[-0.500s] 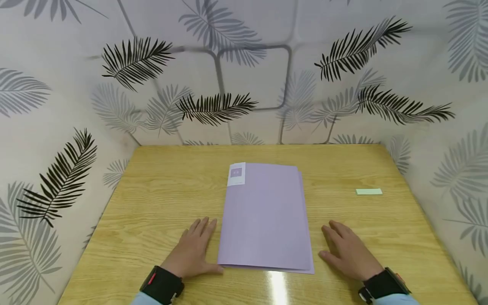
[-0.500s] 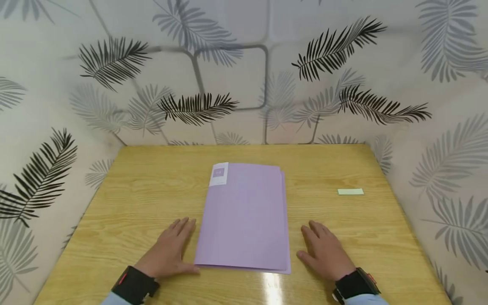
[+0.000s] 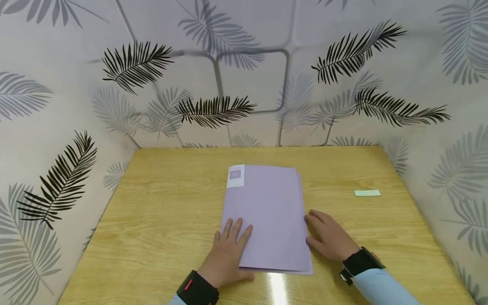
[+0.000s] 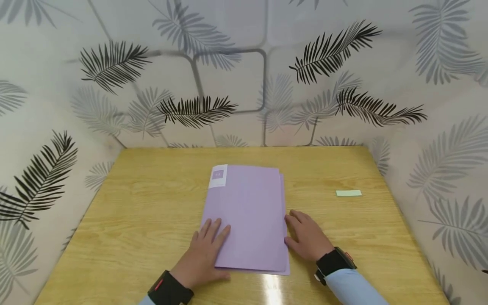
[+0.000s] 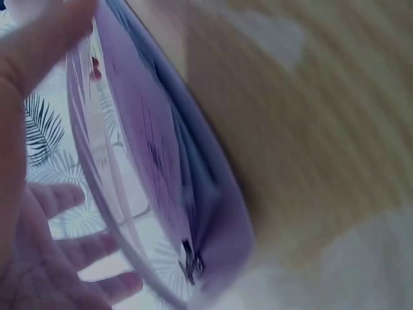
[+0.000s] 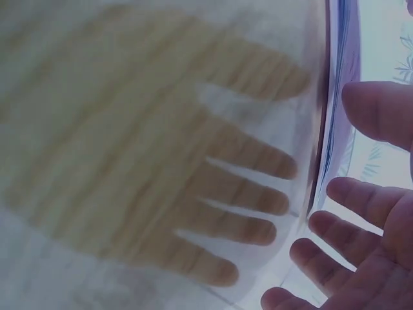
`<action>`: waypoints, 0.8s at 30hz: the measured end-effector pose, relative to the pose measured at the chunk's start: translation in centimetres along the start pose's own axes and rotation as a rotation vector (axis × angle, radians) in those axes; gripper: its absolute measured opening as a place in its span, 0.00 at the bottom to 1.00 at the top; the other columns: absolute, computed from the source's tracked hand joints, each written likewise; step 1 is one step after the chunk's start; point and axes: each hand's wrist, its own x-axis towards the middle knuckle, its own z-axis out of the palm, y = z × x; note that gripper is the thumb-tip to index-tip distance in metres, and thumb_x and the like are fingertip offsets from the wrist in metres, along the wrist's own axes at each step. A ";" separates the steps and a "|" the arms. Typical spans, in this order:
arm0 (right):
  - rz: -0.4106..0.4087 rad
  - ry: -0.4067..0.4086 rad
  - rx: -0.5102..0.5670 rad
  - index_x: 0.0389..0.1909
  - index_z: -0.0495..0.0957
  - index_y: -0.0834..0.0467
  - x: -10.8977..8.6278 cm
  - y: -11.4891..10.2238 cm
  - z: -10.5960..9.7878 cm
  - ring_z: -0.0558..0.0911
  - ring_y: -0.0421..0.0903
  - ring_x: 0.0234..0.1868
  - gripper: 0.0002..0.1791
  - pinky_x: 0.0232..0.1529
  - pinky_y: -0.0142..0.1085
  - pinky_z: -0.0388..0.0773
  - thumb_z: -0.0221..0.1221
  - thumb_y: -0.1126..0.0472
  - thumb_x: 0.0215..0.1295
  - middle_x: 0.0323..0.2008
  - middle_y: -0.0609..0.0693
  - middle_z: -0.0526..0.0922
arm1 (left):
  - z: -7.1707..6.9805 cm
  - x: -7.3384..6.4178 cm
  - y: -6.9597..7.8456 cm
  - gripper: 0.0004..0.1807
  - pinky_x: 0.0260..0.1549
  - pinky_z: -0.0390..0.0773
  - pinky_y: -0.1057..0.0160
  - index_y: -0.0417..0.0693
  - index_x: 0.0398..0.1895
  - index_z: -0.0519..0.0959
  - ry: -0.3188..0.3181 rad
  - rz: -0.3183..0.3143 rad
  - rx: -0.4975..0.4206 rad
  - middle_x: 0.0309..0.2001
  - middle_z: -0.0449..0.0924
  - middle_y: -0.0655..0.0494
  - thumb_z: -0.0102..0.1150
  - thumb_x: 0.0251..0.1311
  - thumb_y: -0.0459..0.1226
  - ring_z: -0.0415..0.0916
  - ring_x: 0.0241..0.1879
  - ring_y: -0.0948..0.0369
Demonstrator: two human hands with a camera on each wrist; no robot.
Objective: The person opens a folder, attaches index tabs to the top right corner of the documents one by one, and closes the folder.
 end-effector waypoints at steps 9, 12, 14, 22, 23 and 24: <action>-0.010 -0.055 -0.042 0.63 0.70 0.66 0.6 -0.1 0.5 0.65 0.63 0.66 0.34 0.63 0.55 0.62 0.65 0.55 0.59 0.66 0.62 0.68 | 0.5 -0.3 0.7 0.57 0.55 0.61 0.30 0.48 0.75 0.52 0.013 -0.024 -0.006 0.74 0.48 0.41 0.65 0.47 0.64 0.43 0.71 0.38; -0.032 -0.058 -0.040 0.64 0.69 0.66 0.7 -0.2 0.5 0.64 0.63 0.67 0.34 0.64 0.54 0.61 0.64 0.56 0.59 0.66 0.62 0.67 | 0.5 -0.4 0.3 0.57 0.55 0.60 0.30 0.49 0.76 0.50 0.012 -0.025 -0.046 0.74 0.48 0.42 0.66 0.48 0.62 0.43 0.72 0.39; -0.061 -0.049 -0.044 0.64 0.69 0.65 0.8 -0.3 0.4 0.64 0.63 0.67 0.34 0.65 0.54 0.60 0.64 0.57 0.59 0.66 0.63 0.67 | 0.4 -0.5 0.1 0.57 0.56 0.60 0.31 0.49 0.76 0.49 0.021 -0.022 -0.083 0.74 0.49 0.43 0.67 0.49 0.61 0.43 0.72 0.40; -0.126 -0.023 -0.061 0.64 0.71 0.62 0.9 -0.4 0.6 0.66 0.63 0.65 0.28 0.63 0.56 0.62 0.61 0.57 0.63 0.65 0.64 0.67 | -0.4 -0.8 -0.8 0.57 0.65 0.57 0.45 0.50 0.76 0.48 0.086 0.021 -0.227 0.72 0.54 0.45 0.70 0.46 0.53 0.48 0.71 0.42; -0.130 -0.017 -0.051 0.64 0.71 0.62 0.9 -0.5 0.6 0.66 0.63 0.65 0.27 0.62 0.56 0.63 0.60 0.58 0.64 0.65 0.64 0.68 | -0.5 -0.8 -0.9 0.58 0.65 0.58 0.46 0.50 0.77 0.48 0.094 0.026 -0.247 0.72 0.54 0.46 0.71 0.46 0.52 0.49 0.71 0.42; -0.135 -0.010 -0.045 0.64 0.71 0.62 1.0 -0.5 0.6 0.66 0.63 0.65 0.26 0.62 0.56 0.63 0.59 0.59 0.65 0.64 0.64 0.68 | -0.6 -0.9 -0.9 0.58 0.65 0.58 0.47 0.50 0.76 0.48 0.107 0.034 -0.270 0.72 0.55 0.46 0.71 0.45 0.51 0.49 0.71 0.43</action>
